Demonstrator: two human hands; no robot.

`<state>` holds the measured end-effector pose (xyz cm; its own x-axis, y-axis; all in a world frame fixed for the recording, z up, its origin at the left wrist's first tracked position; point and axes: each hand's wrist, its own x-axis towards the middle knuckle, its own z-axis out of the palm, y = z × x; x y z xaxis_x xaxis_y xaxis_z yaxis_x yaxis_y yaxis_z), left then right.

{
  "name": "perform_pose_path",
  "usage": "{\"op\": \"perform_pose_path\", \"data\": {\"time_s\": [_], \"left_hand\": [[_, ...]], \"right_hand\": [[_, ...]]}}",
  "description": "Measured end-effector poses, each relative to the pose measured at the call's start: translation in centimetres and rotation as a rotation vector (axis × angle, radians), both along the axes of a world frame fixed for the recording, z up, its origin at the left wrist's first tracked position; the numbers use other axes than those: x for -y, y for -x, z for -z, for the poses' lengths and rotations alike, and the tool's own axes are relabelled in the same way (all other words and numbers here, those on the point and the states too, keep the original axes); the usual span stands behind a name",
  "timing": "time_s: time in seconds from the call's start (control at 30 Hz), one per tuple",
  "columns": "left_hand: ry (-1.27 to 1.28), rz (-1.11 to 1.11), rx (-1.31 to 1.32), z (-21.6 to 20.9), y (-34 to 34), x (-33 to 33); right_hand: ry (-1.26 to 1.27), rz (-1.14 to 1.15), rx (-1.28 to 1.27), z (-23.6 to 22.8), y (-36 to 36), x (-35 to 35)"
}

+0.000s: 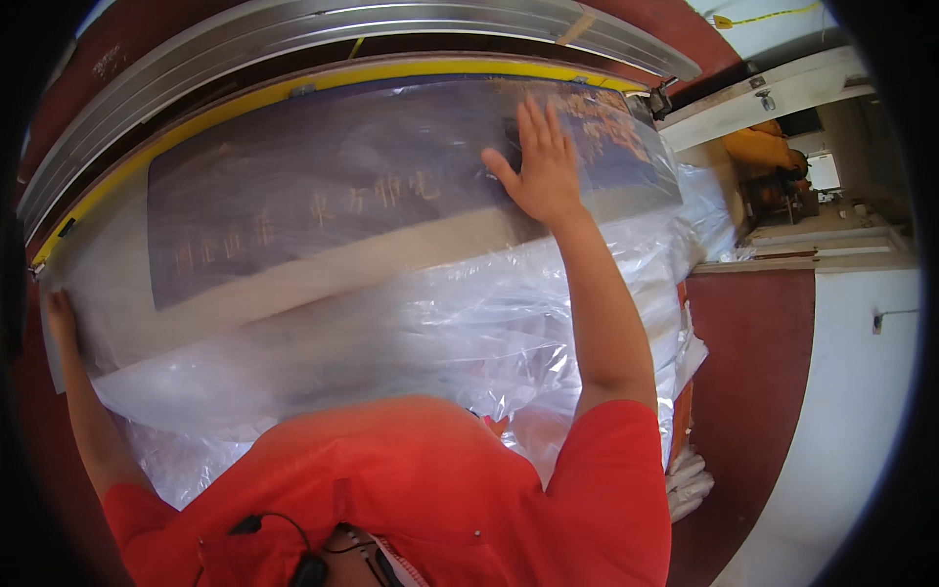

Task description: The person wraps a large rectangular object, which appears to be a framed picture or sign, in a clear plastic sheet. They repeatedly smooth the plastic over the surface and fold the edges to secure the wrapping.

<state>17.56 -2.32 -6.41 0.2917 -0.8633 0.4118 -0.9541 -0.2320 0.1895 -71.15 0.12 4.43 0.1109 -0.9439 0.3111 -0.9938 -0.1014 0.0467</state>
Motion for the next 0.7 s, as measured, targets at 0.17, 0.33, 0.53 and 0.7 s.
{"op": "perform_pose_path", "data": {"time_s": [0.17, 0.33, 0.53, 0.7], "left_hand": [[-0.076, -0.032, -0.074, -2.5, 3.7, -5.1], [-0.062, -0.054, -0.084, -4.1, 5.4, -6.3], [-0.091, -0.116, -0.165, -4.9, 4.6, -7.7], [-0.175, -0.092, -0.417, -5.9, -1.8, -7.2]], "right_hand": [[-0.122, 0.123, 0.009, 1.4, 1.4, 0.9], [-0.099, 0.215, 0.035, 2.0, 3.9, 4.4], [0.152, 0.151, -0.197, 1.1, 6.5, 7.2], [0.225, 0.267, 0.289, 3.2, 9.8, 9.2]]}}
